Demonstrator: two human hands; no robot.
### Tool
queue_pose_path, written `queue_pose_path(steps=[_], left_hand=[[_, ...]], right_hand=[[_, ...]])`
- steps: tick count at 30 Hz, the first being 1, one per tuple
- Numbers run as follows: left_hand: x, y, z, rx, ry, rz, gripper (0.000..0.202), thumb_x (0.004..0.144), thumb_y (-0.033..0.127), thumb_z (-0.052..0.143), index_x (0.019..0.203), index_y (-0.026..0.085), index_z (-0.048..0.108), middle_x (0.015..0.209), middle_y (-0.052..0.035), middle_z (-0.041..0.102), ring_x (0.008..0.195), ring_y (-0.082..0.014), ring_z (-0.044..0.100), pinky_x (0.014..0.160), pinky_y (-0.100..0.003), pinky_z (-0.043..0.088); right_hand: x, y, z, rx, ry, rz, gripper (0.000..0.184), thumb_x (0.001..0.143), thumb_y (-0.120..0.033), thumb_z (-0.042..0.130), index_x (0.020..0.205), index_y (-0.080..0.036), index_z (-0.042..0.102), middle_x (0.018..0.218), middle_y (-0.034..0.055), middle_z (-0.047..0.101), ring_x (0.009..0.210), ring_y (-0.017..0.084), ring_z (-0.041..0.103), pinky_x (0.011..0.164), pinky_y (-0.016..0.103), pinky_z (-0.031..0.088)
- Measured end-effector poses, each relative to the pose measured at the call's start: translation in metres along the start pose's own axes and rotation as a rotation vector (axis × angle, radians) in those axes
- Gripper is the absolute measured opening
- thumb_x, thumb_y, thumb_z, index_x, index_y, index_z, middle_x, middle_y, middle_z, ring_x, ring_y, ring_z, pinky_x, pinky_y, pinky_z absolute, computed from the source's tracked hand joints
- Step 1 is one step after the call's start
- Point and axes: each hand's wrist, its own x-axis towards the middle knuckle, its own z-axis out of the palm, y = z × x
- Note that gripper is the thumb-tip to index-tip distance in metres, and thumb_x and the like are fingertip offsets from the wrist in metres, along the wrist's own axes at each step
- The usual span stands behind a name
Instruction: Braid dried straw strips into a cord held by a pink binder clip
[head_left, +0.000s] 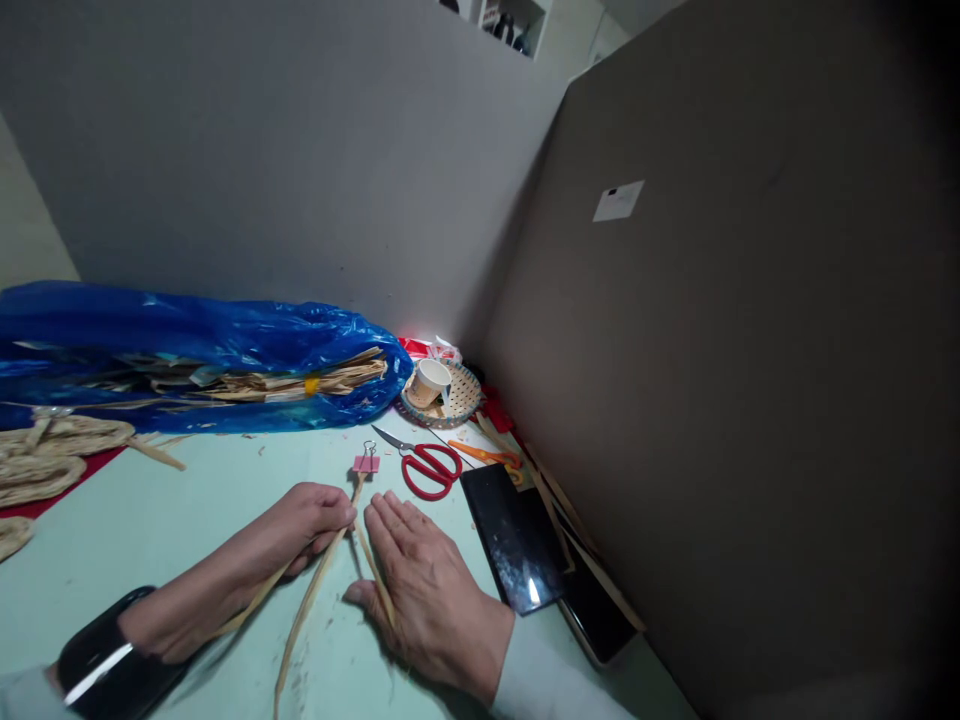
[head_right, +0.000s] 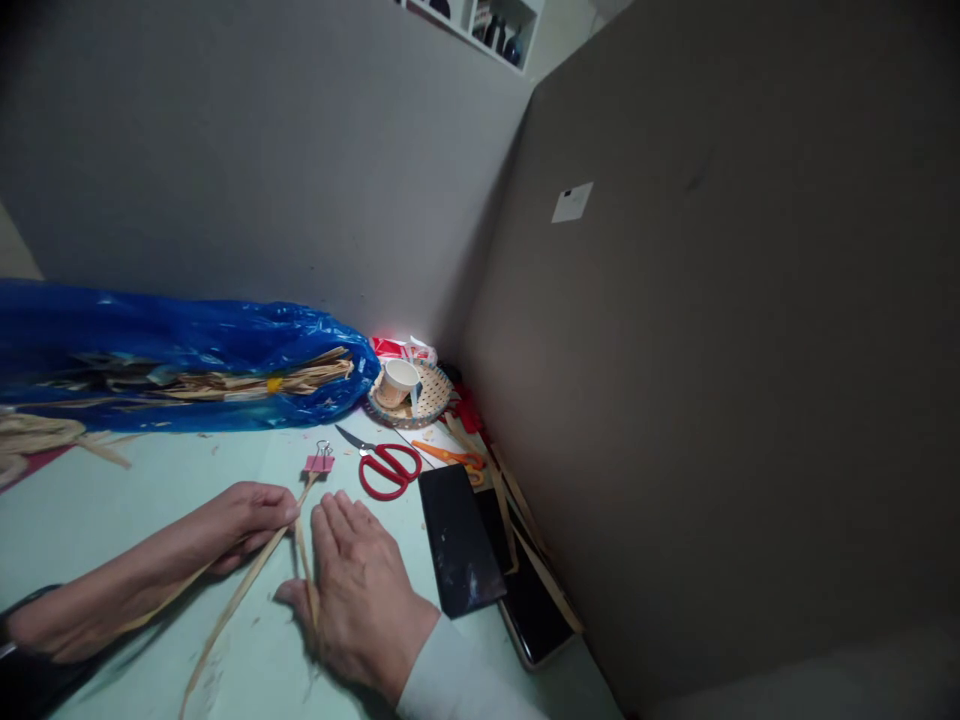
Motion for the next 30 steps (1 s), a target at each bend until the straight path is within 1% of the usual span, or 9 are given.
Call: queue_pose_path(steps=[7, 9, 11, 12, 14, 18, 21, 24, 30], left_hand=[[0.002, -0.001, -0.002, 0.01, -0.045, -0.003, 0.044, 0.066, 0.053, 0.072, 0.054, 0.022, 0.043, 0.039, 0.0124, 0.035, 0.032, -0.003, 0.017, 0.037, -0.019, 0.006], [0.001, 0.0, -0.003, 0.007, -0.053, -0.006, 0.043, 0.067, 0.051, 0.072, 0.054, 0.022, 0.043, 0.039, 0.0124, 0.035, 0.033, -0.003, 0.017, 0.037, -0.019, 0.005], [0.0, 0.002, -0.003, -0.002, -0.06, -0.019, 0.041, 0.068, 0.049, 0.072, 0.055, 0.022, 0.044, 0.039, 0.0129, 0.034, 0.034, -0.0031, 0.016, 0.037, -0.019, 0.005], [0.0, 0.002, -0.004, -0.008, -0.062, -0.028, 0.039, 0.068, 0.048, 0.072, 0.056, 0.022, 0.045, 0.04, 0.0132, 0.034, 0.035, -0.0032, 0.016, 0.037, -0.019, 0.006], [0.0, 0.003, -0.005, -0.021, -0.065, -0.044, 0.036, 0.068, 0.047, 0.072, 0.059, 0.021, 0.048, 0.039, 0.0136, 0.034, 0.035, -0.0031, 0.016, 0.037, -0.019, 0.006], [-0.001, 0.004, -0.005, -0.028, -0.074, -0.052, 0.033, 0.066, 0.047, 0.073, 0.064, 0.02, 0.055, 0.039, 0.013, 0.037, 0.034, -0.0031, 0.016, 0.037, -0.019, 0.007], [-0.002, 0.004, -0.005, -0.022, -0.06, -0.038, 0.032, 0.067, 0.047, 0.071, 0.067, 0.02, 0.057, 0.04, 0.0132, 0.038, 0.035, -0.0032, 0.016, 0.037, -0.019, 0.008], [-0.005, 0.003, -0.003, -0.009, -0.053, -0.032, 0.03, 0.07, 0.047, 0.069, 0.072, 0.019, 0.058, 0.04, 0.0144, 0.036, 0.037, -0.0036, 0.014, 0.038, -0.02, 0.008], [-0.009, -0.002, 0.002, 0.046, 0.007, -0.006, 0.029, 0.075, 0.048, 0.062, 0.075, 0.019, 0.059, 0.043, 0.0124, 0.04, 0.04, -0.0066, 0.022, 0.043, -0.023, 0.014]], right_hand=[[-0.027, 0.002, -0.012, 0.099, -0.102, -0.198, 0.061, 0.106, -0.042, 0.04, 0.154, -0.003, 0.036, 0.159, 0.0187, 0.04, 0.152, 0.026, 0.03, 0.127, 0.037, 0.018], [-0.035, -0.003, -0.02, 0.169, -0.169, -0.279, 0.054, 0.106, -0.042, 0.041, 0.148, -0.007, 0.046, 0.152, 0.0161, 0.051, 0.143, 0.025, 0.045, 0.123, 0.034, 0.029], [-0.044, -0.009, -0.034, 0.298, -0.232, -0.276, 0.04, 0.104, -0.043, 0.047, 0.133, -0.019, 0.063, 0.134, 0.0066, 0.068, 0.121, 0.02, 0.063, 0.107, 0.026, 0.045], [-0.048, -0.013, -0.043, 0.383, -0.231, -0.178, 0.031, 0.102, -0.043, 0.054, 0.12, -0.025, 0.071, 0.118, 0.0, 0.076, 0.105, 0.017, 0.07, 0.095, 0.021, 0.051], [-0.049, -0.016, -0.061, 0.421, -0.183, -0.063, 0.028, 0.103, -0.036, 0.052, 0.116, -0.025, 0.073, 0.102, -0.0007, 0.079, 0.088, 0.015, 0.073, 0.079, 0.019, 0.052], [-0.017, -0.012, -0.081, 0.501, 0.08, 0.223, 0.027, 0.101, -0.022, 0.051, 0.109, -0.019, 0.076, 0.1, 0.0043, 0.079, 0.09, 0.017, 0.072, 0.082, 0.024, 0.05], [0.02, -0.007, -0.073, 0.389, 0.123, 0.258, 0.026, 0.095, -0.019, 0.056, 0.113, -0.013, 0.074, 0.1, 0.0096, 0.078, 0.085, 0.019, 0.069, 0.077, 0.028, 0.046], [0.045, -0.006, -0.055, 0.407, 0.066, 0.266, 0.022, 0.093, -0.017, 0.055, 0.108, -0.012, 0.072, 0.093, 0.0097, 0.075, 0.084, 0.02, 0.065, 0.075, 0.029, 0.041], [0.052, -0.002, -0.024, 0.65, -0.052, 0.368, 0.016, 0.098, -0.021, 0.049, 0.089, -0.016, 0.06, 0.067, -0.0013, 0.063, 0.06, 0.013, 0.056, 0.062, 0.025, 0.036]])
